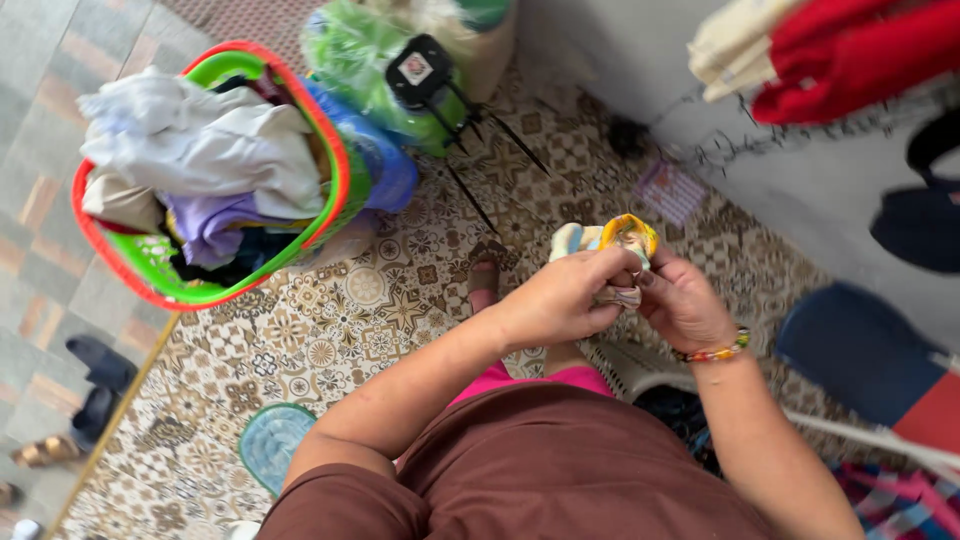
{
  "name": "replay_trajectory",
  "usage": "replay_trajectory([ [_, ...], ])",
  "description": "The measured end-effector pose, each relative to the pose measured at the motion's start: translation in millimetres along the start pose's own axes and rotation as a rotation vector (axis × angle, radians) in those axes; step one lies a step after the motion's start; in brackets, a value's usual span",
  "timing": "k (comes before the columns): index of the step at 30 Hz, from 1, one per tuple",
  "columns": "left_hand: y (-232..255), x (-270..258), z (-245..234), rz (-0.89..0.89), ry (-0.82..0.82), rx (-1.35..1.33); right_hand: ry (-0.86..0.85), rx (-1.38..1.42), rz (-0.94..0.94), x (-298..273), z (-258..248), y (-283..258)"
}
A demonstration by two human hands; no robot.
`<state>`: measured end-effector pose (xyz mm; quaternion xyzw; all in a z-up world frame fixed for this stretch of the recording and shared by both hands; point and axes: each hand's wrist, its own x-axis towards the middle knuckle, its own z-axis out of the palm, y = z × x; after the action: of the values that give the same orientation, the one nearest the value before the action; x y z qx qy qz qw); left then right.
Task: The person takes various items of clothing from a laundry basket and hangs them on a clothes drying rack using clothespins. The items include shirts, pants, and socks, which are clipped onto the rack one by one.
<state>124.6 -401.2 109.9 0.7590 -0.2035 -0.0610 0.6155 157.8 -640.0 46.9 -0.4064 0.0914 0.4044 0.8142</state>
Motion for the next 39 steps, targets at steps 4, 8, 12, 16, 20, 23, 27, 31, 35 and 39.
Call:
replay_trajectory([
  [4,12.9,10.7,20.9,0.002,-0.165,-0.110,0.012,-0.243,-0.152,-40.4,-51.0,1.8],
  [8,30.0,25.7,17.7,-0.151,-0.023,-0.121,0.019,-0.348,-0.375,-73.0,-63.6,-10.2],
  [12,9.6,30.5,24.0,-0.026,-0.176,0.169,0.248,-0.813,-0.552,-104.9,-57.4,-31.1],
  [16,-47.0,14.7,61.1,-0.188,-0.623,0.431,0.248,-0.867,-0.655,-126.6,-42.6,-47.4],
  [20,-92.8,19.1,96.6,-0.282,-0.826,0.868,0.233,-1.021,-0.725,-159.0,-19.1,-88.2],
  [23,-94.6,45.2,73.4,-0.500,-0.607,0.924,0.123,-0.997,-0.751,-188.4,-5.7,-125.5],
  [27,-48.6,73.8,-14.6,0.266,-0.162,-0.116,0.337,-1.614,-0.342,-192.8,-1.9,-153.0],
  [31,13.7,83.9,-50.0,-0.517,0.019,-0.701,0.534,-2.035,-0.454,-207.4,4.8,-155.7],
  [35,23.6,61.8,-46.4,-0.314,0.316,-0.687,0.447,-1.913,-0.908,-221.7,3.7,-126.9],
  [39,-37.0,16.5,-25.3,-0.597,0.407,-0.341,-0.064,-1.932,-0.714,-169.7,-40.2,-62.4],
])
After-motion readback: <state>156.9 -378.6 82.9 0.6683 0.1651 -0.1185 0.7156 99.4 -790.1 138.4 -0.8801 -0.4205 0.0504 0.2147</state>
